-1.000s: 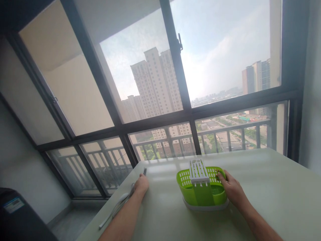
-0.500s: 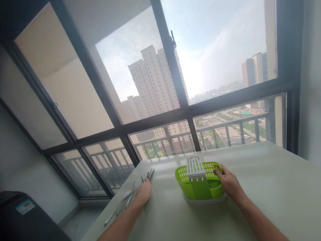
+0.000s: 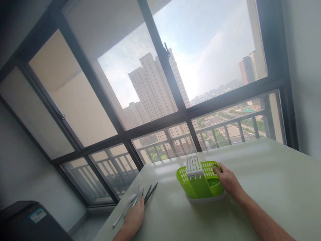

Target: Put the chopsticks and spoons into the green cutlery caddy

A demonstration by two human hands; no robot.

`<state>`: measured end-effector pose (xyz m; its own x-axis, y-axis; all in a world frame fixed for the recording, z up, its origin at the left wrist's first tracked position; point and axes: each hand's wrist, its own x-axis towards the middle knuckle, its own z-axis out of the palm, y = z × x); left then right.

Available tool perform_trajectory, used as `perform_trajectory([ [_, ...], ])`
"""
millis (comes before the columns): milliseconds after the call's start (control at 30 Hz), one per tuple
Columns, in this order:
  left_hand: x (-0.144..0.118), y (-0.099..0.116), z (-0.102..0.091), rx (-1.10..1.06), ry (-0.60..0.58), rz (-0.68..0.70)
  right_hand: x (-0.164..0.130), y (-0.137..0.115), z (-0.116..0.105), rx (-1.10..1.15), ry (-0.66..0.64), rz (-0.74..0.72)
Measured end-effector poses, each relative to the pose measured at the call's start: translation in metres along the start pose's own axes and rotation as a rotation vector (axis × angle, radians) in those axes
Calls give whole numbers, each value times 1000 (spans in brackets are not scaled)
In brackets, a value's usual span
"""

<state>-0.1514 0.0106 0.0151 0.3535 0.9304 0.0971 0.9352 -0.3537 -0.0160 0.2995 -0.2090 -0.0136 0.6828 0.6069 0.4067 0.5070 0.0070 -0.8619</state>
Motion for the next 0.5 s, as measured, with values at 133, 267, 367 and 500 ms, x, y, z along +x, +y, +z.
perform_trajectory([
  [133, -11, -19, -4, 86, 7, -22, 0, 1, 1, 4, -4, -1],
  [267, -21, -29, -1, 191, 74, -48, -1, 0, 2, -8, -13, 2],
  [367, -27, -31, -1, 182, 71, -62, -2, -2, 1, -12, -15, 0],
  [500, -38, -18, -8, 199, 67, -86, -2, -4, -1, -17, -21, -12],
])
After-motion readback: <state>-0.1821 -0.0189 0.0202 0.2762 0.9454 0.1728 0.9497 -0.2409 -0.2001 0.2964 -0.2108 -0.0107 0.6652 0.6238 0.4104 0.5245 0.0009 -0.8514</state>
